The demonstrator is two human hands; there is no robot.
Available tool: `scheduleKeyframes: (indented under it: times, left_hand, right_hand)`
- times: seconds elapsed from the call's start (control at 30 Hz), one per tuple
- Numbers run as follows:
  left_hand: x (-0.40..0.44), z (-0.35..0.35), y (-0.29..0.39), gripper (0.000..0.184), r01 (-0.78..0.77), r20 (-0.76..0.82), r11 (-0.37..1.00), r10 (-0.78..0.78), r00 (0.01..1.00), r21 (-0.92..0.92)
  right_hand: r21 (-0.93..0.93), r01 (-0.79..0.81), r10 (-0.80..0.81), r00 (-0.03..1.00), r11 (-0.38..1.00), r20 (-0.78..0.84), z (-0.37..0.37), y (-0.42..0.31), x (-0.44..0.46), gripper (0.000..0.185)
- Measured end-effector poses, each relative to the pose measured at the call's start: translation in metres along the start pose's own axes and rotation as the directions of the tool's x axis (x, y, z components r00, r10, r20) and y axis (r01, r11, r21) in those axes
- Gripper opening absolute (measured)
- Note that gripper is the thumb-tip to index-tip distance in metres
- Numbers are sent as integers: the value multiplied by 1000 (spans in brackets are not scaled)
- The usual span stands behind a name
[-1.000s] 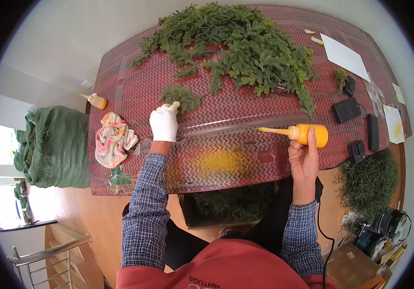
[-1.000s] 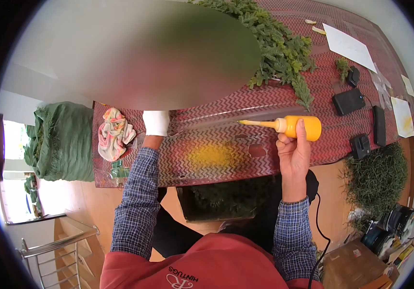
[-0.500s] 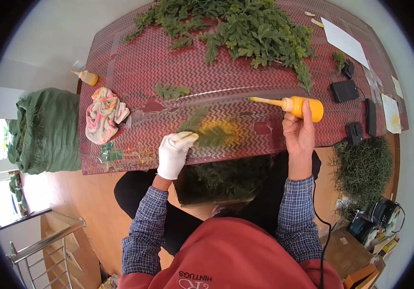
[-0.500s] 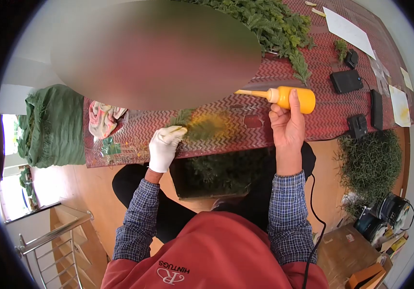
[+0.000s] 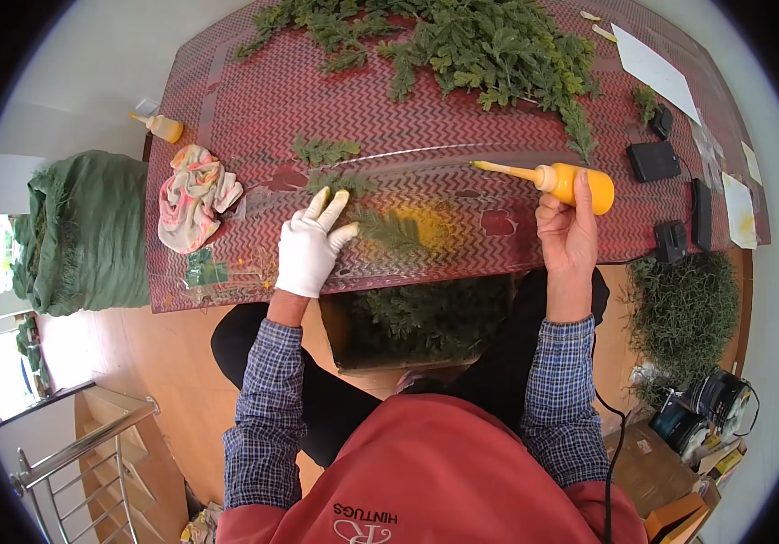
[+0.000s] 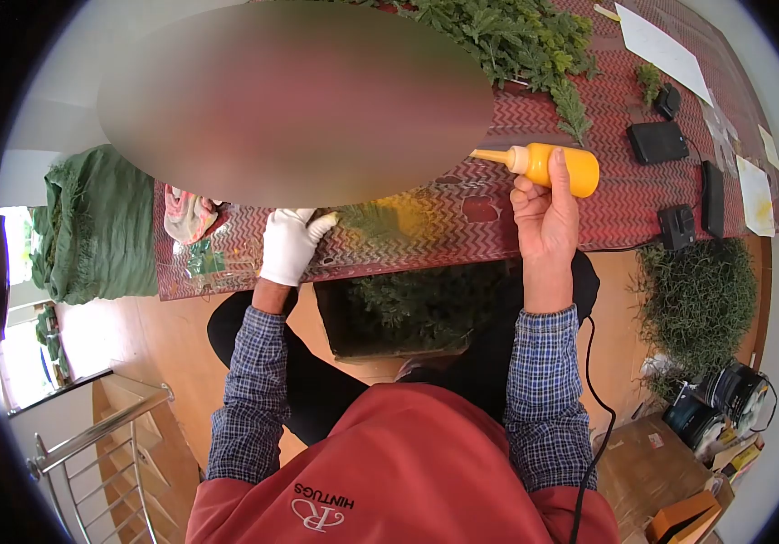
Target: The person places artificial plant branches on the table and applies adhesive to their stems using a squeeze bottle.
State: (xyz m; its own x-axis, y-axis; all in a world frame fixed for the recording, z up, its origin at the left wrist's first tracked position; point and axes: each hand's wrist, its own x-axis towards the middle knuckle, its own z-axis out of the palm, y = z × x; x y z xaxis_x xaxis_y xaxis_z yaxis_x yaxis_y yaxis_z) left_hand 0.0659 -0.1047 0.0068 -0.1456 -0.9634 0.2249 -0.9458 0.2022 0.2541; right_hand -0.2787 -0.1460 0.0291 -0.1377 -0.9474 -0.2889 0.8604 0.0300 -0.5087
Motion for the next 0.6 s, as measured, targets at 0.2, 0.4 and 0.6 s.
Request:
scheduleKeyframes:
  times: [0.2, 0.4, 0.6]
  left_hand:
    - [-15, -32, 16, 31, 140, -68, 979, -151, 986, -150]
    - [-27, -19, 60, 32, -231, -47, 973, 231, 972, -1]
    - [-36, 26, 76, 43, -256, -120, 965, 261, 958, 57]
  right_hand:
    - [-7, 9, -10, 1000, 1000, -9, 6, -1, -3, 25]
    - [-10, 13, -13, 1000, 1000, -2, 4, 0, -3, 26]
    - [0, 14, -14, 1000, 1000, 0, -1, 1, -1, 26]
